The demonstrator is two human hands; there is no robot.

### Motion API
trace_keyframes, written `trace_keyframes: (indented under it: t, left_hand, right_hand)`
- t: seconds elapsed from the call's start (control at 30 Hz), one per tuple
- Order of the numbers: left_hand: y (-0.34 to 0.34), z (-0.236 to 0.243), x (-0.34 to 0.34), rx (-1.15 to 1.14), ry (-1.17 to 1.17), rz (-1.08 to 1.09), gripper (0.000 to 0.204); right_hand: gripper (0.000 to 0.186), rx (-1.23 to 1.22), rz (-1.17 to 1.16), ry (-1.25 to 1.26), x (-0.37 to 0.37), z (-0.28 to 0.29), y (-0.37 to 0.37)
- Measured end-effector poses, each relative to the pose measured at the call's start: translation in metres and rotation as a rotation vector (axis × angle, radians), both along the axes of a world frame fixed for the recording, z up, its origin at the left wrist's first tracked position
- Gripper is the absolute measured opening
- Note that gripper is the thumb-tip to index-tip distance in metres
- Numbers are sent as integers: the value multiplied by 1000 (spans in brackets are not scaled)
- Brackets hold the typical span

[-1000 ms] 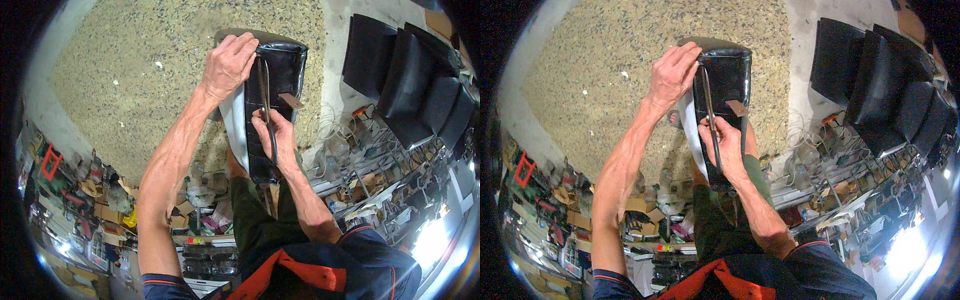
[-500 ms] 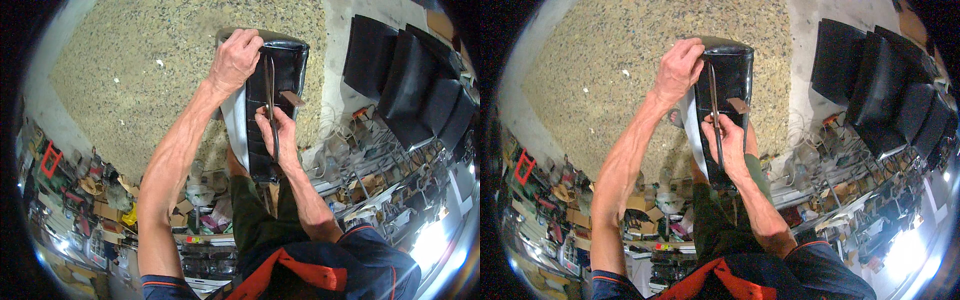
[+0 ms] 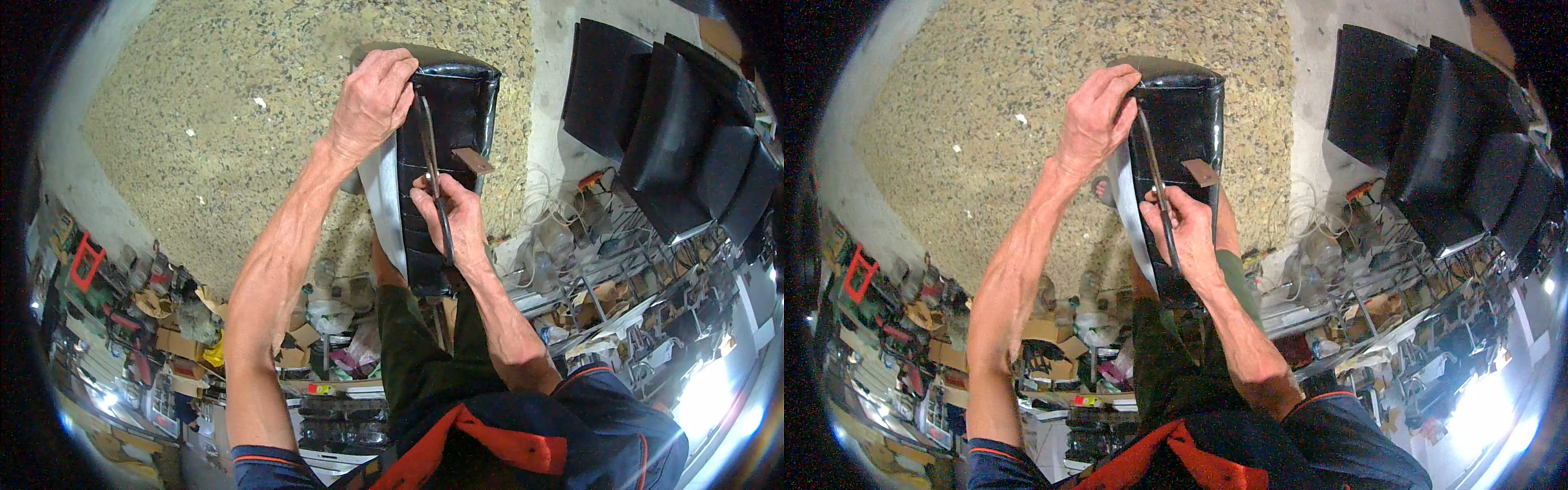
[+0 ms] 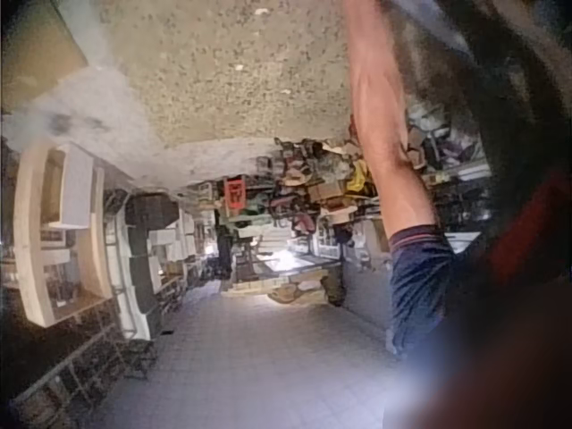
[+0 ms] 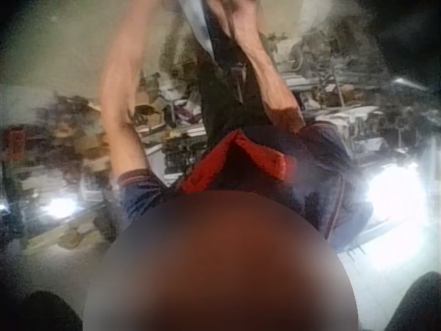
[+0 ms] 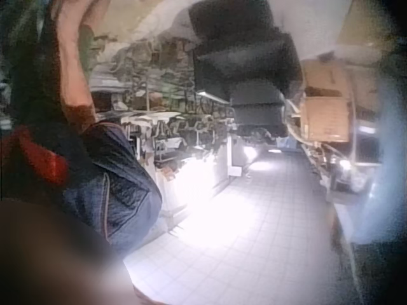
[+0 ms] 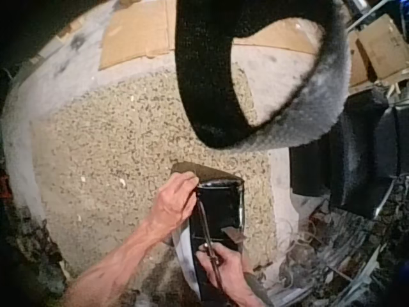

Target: The person uses shears to trim the edges of a black upholstered furniture part, then picks up a red power drill and walks toward a metal frame. The person places the part near the frame and sets the drill down.

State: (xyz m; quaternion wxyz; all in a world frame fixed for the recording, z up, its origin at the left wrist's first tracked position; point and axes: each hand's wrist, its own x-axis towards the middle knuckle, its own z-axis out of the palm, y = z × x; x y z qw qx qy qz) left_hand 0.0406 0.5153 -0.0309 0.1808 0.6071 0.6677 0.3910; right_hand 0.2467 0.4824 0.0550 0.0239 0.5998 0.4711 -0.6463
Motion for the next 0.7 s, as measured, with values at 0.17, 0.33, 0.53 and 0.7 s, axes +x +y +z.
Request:
trace_keyframes:
  t: [0.17, 0.33, 0.53, 0.7]
  left_hand:
    - [-3, -1, -1, -38, -102, 61, 32]
    - [-6, -1, -2, -41, -129, 98, 30]
    - [-9, 2, -9, -64, -149, 91, 29]
    - [-6, 4, -16, -101, -263, 84, 29]
  right_hand:
    - [20, -64, -15, 6, -2, -4, 3]
    - [18, 27, 41, -5, -13, -5, 8]
    - [18, 34, 2, -16, -27, -8, 13]
    - [17, 182, 56, -84, -35, -11, 13]
